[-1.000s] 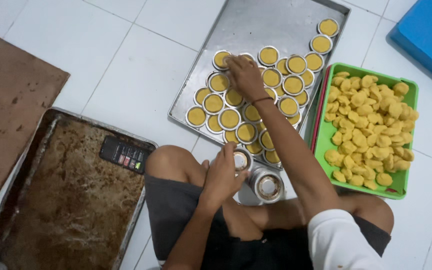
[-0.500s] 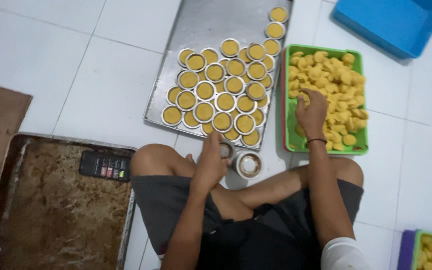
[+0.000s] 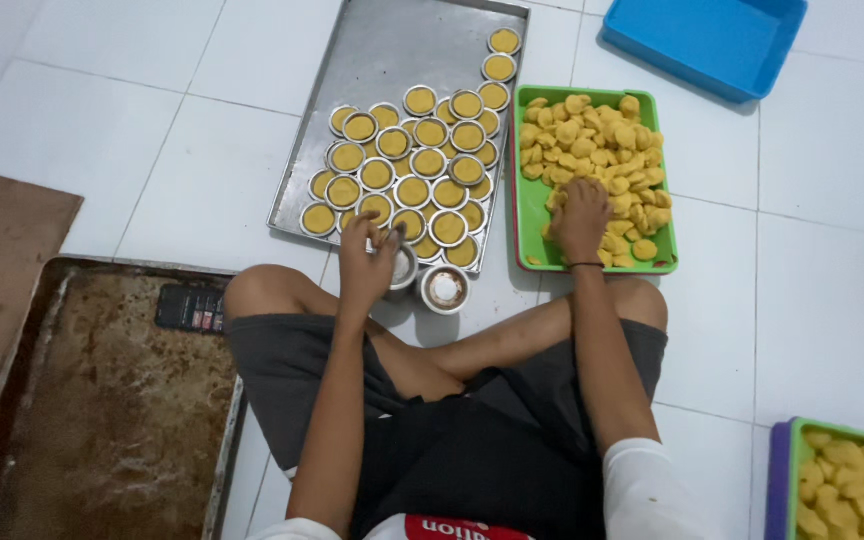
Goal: The person sits on the floor and repeatedly takes yellow dough pieces from a green tray, places them into small round metal molds, presses them down, and arranges the filled molds on a metal baking sheet.
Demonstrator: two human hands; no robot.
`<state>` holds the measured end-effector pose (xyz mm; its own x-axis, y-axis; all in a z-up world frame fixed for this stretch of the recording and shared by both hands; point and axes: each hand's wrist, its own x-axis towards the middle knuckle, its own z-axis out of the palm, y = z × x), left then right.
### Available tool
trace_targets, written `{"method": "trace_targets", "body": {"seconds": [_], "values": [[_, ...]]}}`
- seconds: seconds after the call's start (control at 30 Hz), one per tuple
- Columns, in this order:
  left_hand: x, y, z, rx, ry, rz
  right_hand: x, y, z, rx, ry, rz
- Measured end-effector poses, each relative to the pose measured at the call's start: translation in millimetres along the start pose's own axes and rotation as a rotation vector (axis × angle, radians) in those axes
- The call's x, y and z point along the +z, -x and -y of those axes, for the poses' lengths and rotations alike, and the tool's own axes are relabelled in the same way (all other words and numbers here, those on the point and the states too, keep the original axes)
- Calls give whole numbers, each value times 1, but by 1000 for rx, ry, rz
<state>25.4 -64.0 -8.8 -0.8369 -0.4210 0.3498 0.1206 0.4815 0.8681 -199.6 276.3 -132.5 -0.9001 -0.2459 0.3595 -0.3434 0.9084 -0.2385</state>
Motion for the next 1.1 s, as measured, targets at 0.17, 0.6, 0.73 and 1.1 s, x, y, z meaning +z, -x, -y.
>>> {"method": "trace_targets", "body": {"seconds": [0.17, 0.6, 0.73, 1.1], "values": [[11, 5, -69, 29, 95, 5, -17, 1, 21, 99, 81, 163], [48, 14, -98, 60, 161, 163, -10, -5, 5, 74, 99, 161], [49, 10, -76, 36, 184, 198, 14, -3, -12, 60, 77, 118], [40, 6, -69, 11, 288, 216, -15, -1, -18, 25, 42, 104]]}}
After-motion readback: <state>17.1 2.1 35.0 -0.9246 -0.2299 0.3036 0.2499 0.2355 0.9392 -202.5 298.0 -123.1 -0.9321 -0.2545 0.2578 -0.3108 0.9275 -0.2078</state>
